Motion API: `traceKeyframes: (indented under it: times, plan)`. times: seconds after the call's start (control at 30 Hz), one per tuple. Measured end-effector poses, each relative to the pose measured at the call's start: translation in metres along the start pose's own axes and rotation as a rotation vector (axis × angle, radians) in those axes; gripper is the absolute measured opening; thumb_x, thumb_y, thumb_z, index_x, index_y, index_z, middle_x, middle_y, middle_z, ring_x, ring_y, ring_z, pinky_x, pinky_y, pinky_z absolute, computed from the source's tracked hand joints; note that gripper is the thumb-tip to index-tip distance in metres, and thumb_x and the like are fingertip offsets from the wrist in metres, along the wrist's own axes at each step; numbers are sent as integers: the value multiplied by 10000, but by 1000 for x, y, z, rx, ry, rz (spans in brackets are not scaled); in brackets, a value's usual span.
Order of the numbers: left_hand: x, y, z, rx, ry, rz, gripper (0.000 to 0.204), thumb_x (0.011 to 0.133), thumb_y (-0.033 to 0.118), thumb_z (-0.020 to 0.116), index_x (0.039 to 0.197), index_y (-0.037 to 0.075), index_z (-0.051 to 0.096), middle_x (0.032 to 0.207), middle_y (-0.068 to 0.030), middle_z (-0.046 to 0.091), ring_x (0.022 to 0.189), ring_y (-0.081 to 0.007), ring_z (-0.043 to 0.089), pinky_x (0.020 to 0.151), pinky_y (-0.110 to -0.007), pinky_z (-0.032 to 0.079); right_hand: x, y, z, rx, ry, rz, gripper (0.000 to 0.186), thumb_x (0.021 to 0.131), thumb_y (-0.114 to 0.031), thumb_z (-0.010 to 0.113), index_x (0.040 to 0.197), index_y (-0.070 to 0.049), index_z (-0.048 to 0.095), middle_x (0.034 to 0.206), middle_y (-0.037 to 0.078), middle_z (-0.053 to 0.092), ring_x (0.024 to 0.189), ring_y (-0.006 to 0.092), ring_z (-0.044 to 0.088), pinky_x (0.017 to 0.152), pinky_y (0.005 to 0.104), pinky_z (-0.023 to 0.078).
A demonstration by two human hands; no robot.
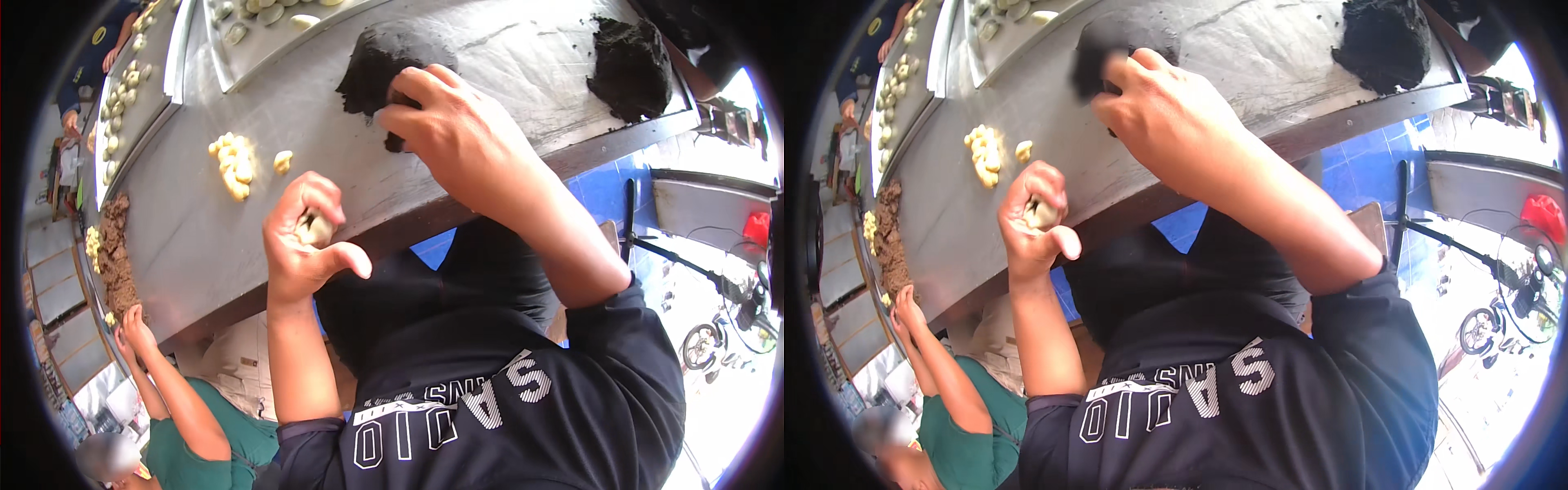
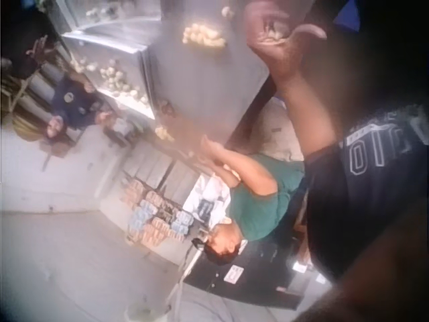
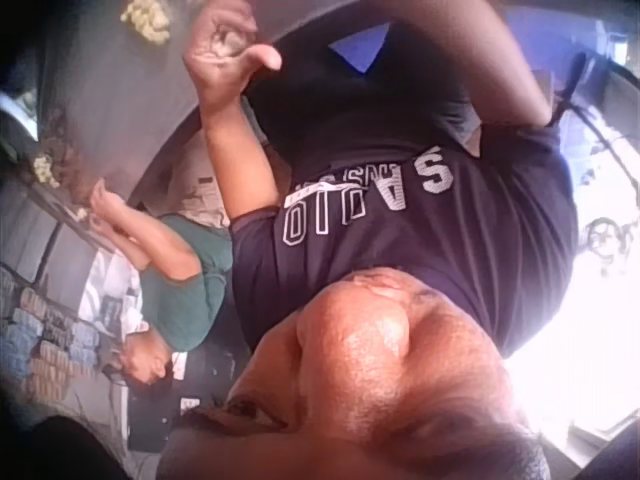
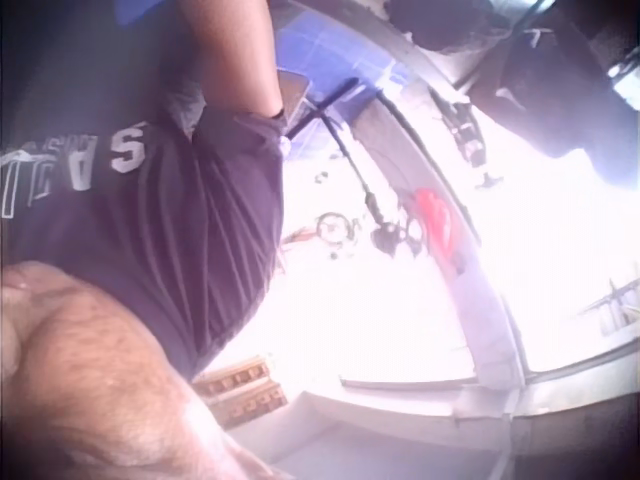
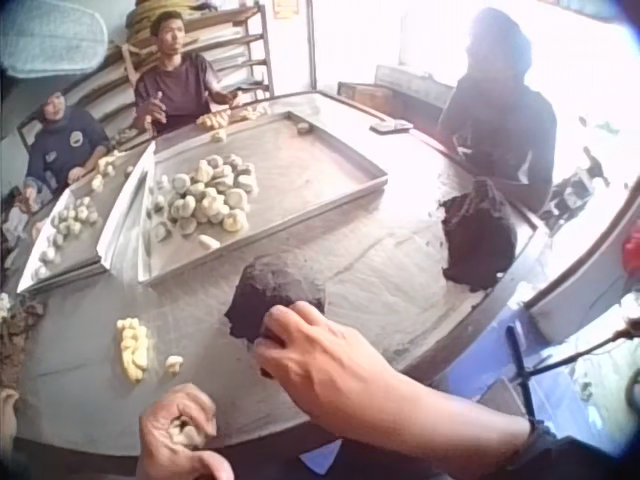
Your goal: The person wraps small pieces of light dough inside a larger portion of dark dough by hand on a metal table and places the finished balls onto a metal tray.
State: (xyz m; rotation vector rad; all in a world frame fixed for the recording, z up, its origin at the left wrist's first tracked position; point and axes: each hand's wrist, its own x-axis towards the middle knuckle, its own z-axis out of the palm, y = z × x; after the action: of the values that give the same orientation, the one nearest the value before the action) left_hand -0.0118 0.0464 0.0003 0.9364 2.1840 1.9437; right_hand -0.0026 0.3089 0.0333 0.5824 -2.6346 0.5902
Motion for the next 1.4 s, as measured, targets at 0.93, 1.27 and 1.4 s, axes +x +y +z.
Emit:
traceKeyframes:
  times: [0.93,1.27,1.4]
  plan:
    - [6,18,-14,537,-234,11,590,1059,-14,763,1632,10,623,1243,-154,866,1094,-204,773,1045,-385,626,-18,47,-2,23,190,11,121,942,-70,681,1006,-33,776,1092,144,759,1112,371,758,931,478,629]
    - [-25,4,-5,265,23,-180,489,957,-53,854,1437,21,791,1099,-101,871,965,-172,790,922,-344,652,-14,19,2,311,-41,-105,236,858,-43,828,1092,-34,798,1193,115,735,1164,352,697,1013,439,589]
    - [-21,20,10,883,-22,81,495,1036,95,840,1510,0,734,1340,-156,845,1148,-273,809,1203,-449,519,-33,-12,7,185,-73,203,256,900,-52,823,1144,12,783,1239,138,737,1187,351,704,1014,447,599]
